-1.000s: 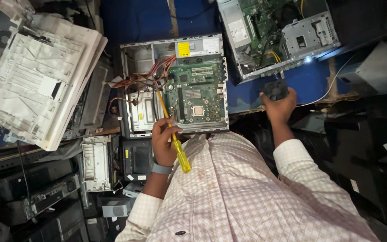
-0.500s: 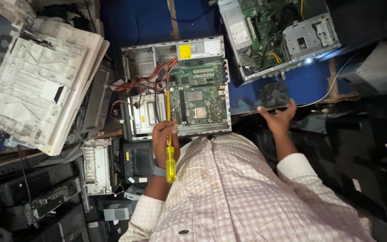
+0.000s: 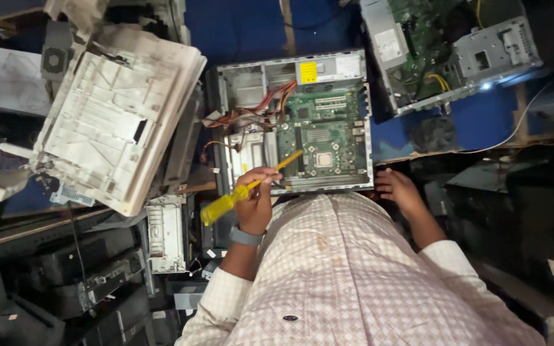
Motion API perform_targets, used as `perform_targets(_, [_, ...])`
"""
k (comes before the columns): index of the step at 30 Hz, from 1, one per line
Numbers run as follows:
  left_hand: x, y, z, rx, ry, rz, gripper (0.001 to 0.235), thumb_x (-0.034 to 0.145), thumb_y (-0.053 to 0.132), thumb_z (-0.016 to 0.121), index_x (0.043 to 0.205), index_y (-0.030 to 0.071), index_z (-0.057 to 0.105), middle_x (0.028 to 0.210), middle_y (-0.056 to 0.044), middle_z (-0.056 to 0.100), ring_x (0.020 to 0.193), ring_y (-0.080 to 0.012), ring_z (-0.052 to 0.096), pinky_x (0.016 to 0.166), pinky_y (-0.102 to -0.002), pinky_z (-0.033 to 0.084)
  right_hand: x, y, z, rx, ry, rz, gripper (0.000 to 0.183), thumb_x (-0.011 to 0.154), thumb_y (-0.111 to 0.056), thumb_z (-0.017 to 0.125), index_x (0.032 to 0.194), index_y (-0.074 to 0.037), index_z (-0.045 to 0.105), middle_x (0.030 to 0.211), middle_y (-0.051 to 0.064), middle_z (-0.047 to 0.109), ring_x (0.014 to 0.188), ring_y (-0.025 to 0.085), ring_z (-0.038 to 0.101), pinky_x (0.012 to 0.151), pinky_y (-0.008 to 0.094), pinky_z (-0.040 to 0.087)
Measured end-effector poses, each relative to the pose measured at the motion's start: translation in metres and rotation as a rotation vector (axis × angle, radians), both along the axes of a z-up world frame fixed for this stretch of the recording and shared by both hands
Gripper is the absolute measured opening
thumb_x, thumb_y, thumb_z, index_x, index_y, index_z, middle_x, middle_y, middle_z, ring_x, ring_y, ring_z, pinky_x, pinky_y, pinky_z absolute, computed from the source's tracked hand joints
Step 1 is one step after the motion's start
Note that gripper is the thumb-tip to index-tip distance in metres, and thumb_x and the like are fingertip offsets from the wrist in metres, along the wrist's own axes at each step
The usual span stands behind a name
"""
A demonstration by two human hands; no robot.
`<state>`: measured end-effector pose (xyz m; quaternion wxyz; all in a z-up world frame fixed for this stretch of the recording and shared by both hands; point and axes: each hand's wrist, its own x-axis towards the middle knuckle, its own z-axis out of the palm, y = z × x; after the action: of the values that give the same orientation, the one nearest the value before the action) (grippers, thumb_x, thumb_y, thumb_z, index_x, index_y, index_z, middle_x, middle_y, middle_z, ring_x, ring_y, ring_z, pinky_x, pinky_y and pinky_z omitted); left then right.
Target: The person uses a yellow screwdriver to remove screws from a computer motherboard inside an open case. They place removed screws on the table and then lift the motherboard out of the case.
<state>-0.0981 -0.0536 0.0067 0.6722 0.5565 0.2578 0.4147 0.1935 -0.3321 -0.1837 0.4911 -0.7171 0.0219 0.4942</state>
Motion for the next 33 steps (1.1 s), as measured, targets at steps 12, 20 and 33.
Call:
perform_targets(12, [-0.024, 0.041, 0.024, 0.444, 0.341, -0.109, 0.003, 0.1, 0.007, 0.07, 0.102, 0.007, 0.072, 0.105, -0.009, 0.077, 0.099, -0.0234, 0.072, 0.092, -0.034, 0.055, -0.041, 0.068, 0.137, 0.199, -0.564, 0.084, 0.023, 0.109, -0.02, 0.063, 0.117, 0.0, 0.07, 0.103, 0.003, 0.069, 0.091, 0.012, 0.06, 0.082, 0.027, 0.048])
perform_targets(20, [0.01, 0.057, 0.044, 0.75, 0.294, -0.372, 0.018, 0.093, 0.009, 0.07, 0.111, 0.008, 0.069, 0.115, -0.011, 0.073, 0.101, -0.0328, 0.071, 0.086, -0.041, 0.059, -0.112, 0.179, 0.329, 0.72, -0.731, 0.606, 0.039, 0.097, -0.005, 0.07, 0.134, -0.002, 0.056, 0.136, 0.014, 0.063, 0.128, 0.025, 0.062, 0.11, 0.036, 0.049])
perform_targets(33, [0.037, 0.062, 0.031, 0.782, 0.353, -0.501, 0.01, 0.092, 0.012, 0.07, 0.098, 0.007, 0.064, 0.096, -0.013, 0.066, 0.086, -0.0367, 0.067, 0.072, -0.047, 0.054, -0.108, 0.2, 0.341, 0.515, -0.94, 0.68, 0.03, 0.094, -0.009, 0.077, 0.122, -0.004, 0.068, 0.115, 0.012, 0.075, 0.102, 0.024, 0.076, 0.087, 0.034, 0.059])
